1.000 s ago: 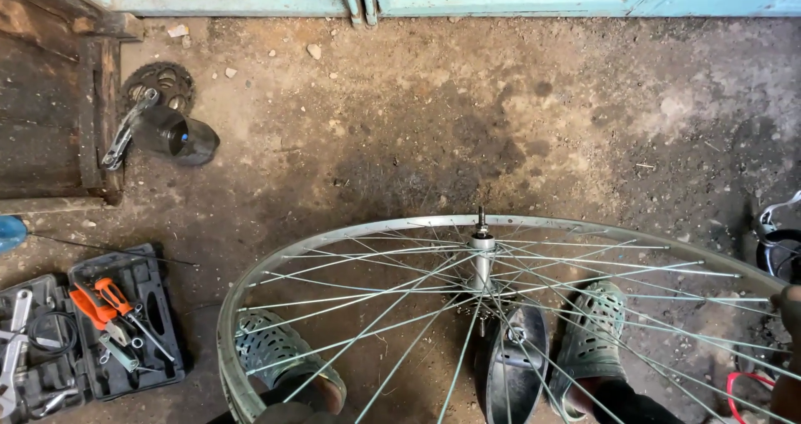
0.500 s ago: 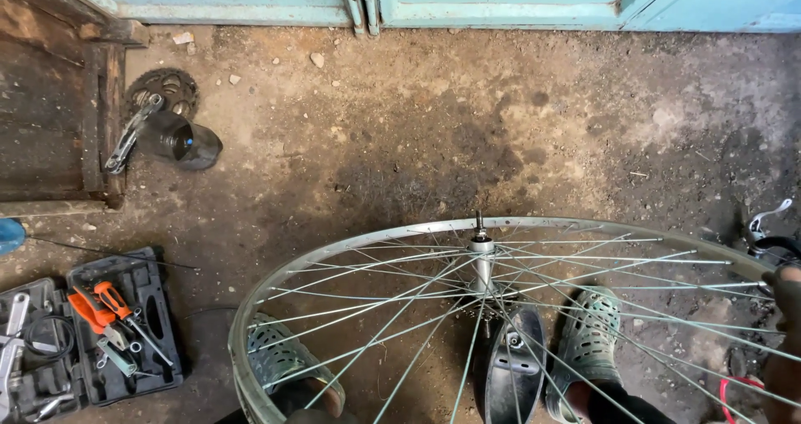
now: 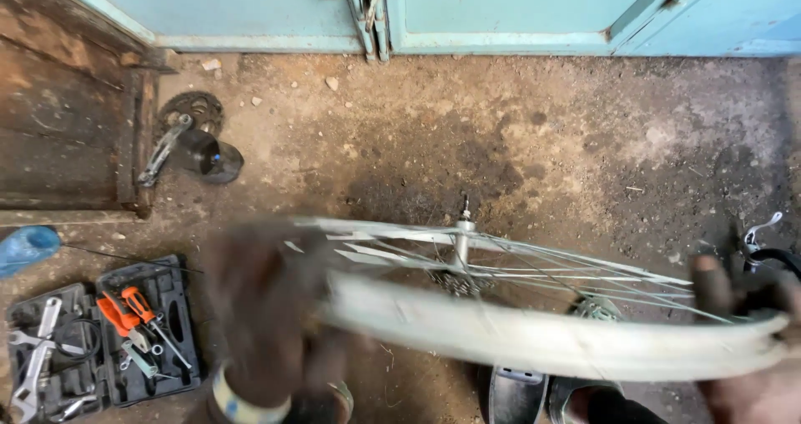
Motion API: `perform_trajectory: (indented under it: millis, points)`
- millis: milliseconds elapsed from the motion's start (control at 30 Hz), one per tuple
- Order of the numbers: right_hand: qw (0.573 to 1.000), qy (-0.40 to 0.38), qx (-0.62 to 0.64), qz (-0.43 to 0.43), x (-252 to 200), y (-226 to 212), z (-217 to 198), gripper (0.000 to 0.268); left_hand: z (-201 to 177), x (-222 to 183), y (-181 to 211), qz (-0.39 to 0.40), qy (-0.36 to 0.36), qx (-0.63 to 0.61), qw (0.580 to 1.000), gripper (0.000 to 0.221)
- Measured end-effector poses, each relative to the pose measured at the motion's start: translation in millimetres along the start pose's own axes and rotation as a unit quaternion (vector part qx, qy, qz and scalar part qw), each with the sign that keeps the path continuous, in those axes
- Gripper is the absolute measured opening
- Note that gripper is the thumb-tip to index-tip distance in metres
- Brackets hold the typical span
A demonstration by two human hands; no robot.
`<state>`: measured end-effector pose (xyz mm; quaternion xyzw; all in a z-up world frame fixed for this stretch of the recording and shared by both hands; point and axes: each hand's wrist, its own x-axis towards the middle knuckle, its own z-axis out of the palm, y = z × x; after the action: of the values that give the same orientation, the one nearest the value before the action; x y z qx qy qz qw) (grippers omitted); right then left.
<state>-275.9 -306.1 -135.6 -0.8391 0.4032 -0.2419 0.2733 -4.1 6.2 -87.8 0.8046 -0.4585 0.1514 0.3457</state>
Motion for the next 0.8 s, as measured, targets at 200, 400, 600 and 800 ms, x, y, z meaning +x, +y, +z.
perform_trajectory:
  millis: [200, 400, 600, 800]
  points:
    - [0.989, 0.026, -0.108, -0.097, -62, -94, 42, 0.045, 13, 37, -9, -0.22, 0.13, -0.115, 0.96, 0.059]
    - [0.959, -0.155, 0.085, -0.223, -101, -132, 82, 0.06, 17, 44, 19, -0.271, 0.142, -0.367, 0.879, 0.068]
    - [0.912, -0.321, 0.125, -0.223, -151, -115, 109, 0.073, 6, 47, 16, -0.312, 0.041, -0.466, 0.827, 0.046]
    - [0.849, -0.283, 0.26, -0.363, -87, -164, 84, 0.087, -4, 43, 17, -0.368, 0.019, -0.493, 0.788, 0.043]
